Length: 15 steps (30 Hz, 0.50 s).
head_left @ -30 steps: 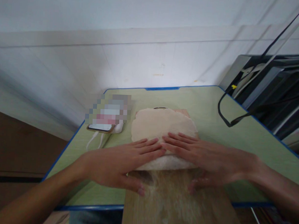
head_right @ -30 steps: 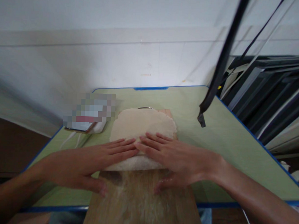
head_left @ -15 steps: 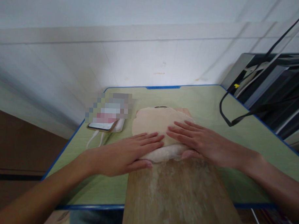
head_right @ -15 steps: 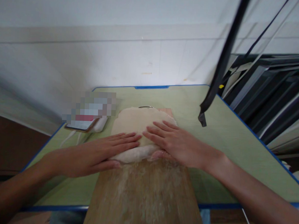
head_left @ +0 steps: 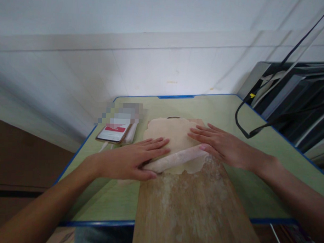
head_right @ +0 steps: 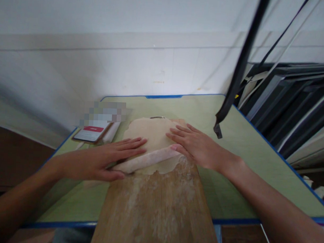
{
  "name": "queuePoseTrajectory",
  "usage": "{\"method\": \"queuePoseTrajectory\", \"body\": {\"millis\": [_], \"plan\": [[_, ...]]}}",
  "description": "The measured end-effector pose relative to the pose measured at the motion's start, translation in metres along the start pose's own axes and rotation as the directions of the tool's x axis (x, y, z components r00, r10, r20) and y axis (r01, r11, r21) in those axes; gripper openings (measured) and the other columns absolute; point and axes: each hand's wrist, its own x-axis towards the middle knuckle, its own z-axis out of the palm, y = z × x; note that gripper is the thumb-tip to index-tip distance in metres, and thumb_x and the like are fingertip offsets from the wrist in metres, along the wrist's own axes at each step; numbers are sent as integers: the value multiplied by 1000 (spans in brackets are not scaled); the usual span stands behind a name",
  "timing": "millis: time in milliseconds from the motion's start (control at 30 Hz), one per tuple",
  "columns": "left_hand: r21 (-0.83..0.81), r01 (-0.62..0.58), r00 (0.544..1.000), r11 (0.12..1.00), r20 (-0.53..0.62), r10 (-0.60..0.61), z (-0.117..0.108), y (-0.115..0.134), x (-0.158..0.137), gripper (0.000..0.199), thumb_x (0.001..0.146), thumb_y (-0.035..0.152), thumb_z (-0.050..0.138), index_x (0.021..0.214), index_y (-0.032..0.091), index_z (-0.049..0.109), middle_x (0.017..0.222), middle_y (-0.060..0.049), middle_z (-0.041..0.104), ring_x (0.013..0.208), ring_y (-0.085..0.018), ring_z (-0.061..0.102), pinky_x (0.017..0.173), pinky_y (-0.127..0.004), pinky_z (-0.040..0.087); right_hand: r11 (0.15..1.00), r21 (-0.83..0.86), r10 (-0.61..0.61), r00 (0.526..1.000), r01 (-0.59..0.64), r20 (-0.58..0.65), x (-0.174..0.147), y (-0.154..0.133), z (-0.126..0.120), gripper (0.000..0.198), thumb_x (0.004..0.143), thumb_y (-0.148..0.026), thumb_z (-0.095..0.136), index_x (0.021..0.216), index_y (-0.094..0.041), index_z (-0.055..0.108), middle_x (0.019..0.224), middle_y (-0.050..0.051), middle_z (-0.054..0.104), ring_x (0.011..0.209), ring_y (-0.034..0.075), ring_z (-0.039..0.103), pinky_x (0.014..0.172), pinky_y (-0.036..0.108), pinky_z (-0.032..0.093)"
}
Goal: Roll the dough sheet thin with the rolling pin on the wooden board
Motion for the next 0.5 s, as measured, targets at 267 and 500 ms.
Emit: {"method": "queuePoseTrajectory", "body": {"millis": [267, 500], "plan": [[152, 162, 972, 975, -195, -131, 8, -16, 6, 52, 98, 44, 29, 141, 14, 36, 151, -11, 30, 138, -19, 29, 112, -34, 24, 995, 41, 96, 995, -94, -42, -1, 7, 4, 51, 98, -41, 25, 133, -12, 49, 140, 13, 45, 135, 22, 34, 111, 50, 26], [179, 197, 966, 964, -201, -160, 10, -19, 6, 54, 99, 42, 25, 145, 14, 27, 152, -12, 26, 140, -20, 25, 112, -35, 24, 984, 124, 119, 992, -125, 51, -4, 3, -3, 53, 98, -43, 27, 138, -13, 42, 144, 12, 40, 135, 21, 34, 112, 48, 27]]}}
